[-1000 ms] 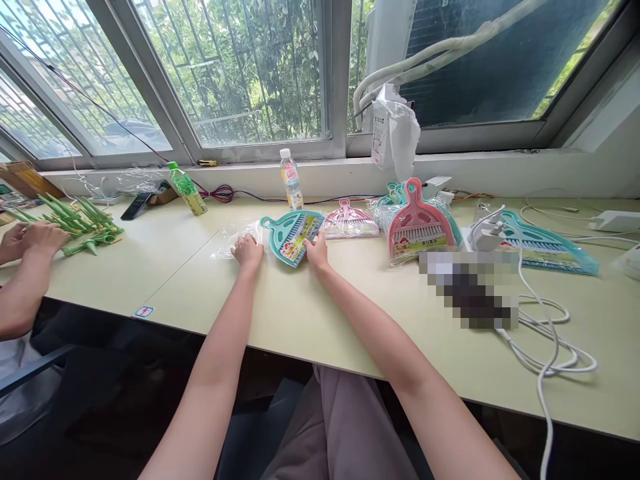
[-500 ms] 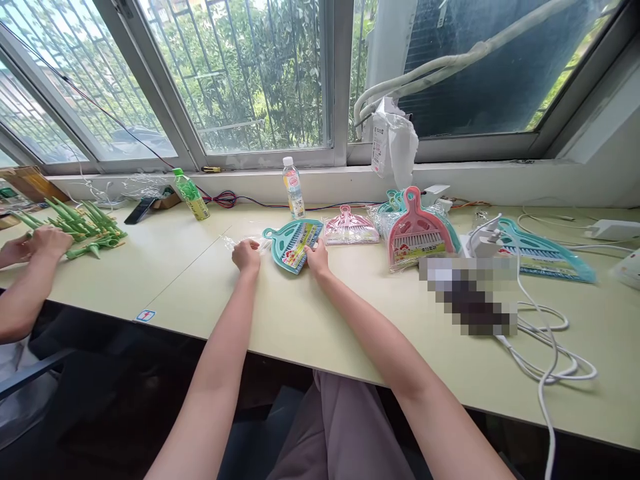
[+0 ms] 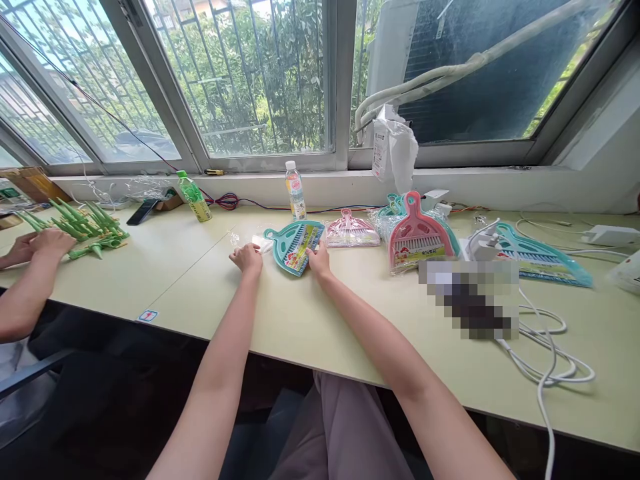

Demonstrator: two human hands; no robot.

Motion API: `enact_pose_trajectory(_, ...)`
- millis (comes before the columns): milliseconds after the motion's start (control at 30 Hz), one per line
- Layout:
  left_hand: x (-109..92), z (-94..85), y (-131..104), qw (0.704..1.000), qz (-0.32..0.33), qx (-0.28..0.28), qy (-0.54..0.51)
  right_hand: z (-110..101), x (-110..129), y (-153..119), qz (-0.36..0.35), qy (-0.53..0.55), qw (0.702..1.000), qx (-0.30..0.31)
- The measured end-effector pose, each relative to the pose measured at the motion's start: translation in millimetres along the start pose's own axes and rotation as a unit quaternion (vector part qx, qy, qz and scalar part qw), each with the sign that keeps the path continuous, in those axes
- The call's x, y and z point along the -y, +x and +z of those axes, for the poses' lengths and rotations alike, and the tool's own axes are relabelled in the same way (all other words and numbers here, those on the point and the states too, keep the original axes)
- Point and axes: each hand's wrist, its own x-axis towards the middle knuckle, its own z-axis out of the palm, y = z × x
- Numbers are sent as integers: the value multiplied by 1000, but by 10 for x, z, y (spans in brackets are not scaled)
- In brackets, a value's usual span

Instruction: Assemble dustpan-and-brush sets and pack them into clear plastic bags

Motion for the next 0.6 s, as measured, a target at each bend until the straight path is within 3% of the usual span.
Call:
enact_pose_trajectory(133, 20, -47, 12, 994, -60, -37, -88, -6, 9, -7, 8, 18, 1000, 5)
enact_pose_trajectory(367, 74, -105, 95, 955, -157, -129, -216, 19, 15, -19, 13, 9, 999, 44)
enact_pose_trajectory(600, -24, -207, 12, 962, -107, -195, -161, 14, 62, -72, 16, 26, 992, 125)
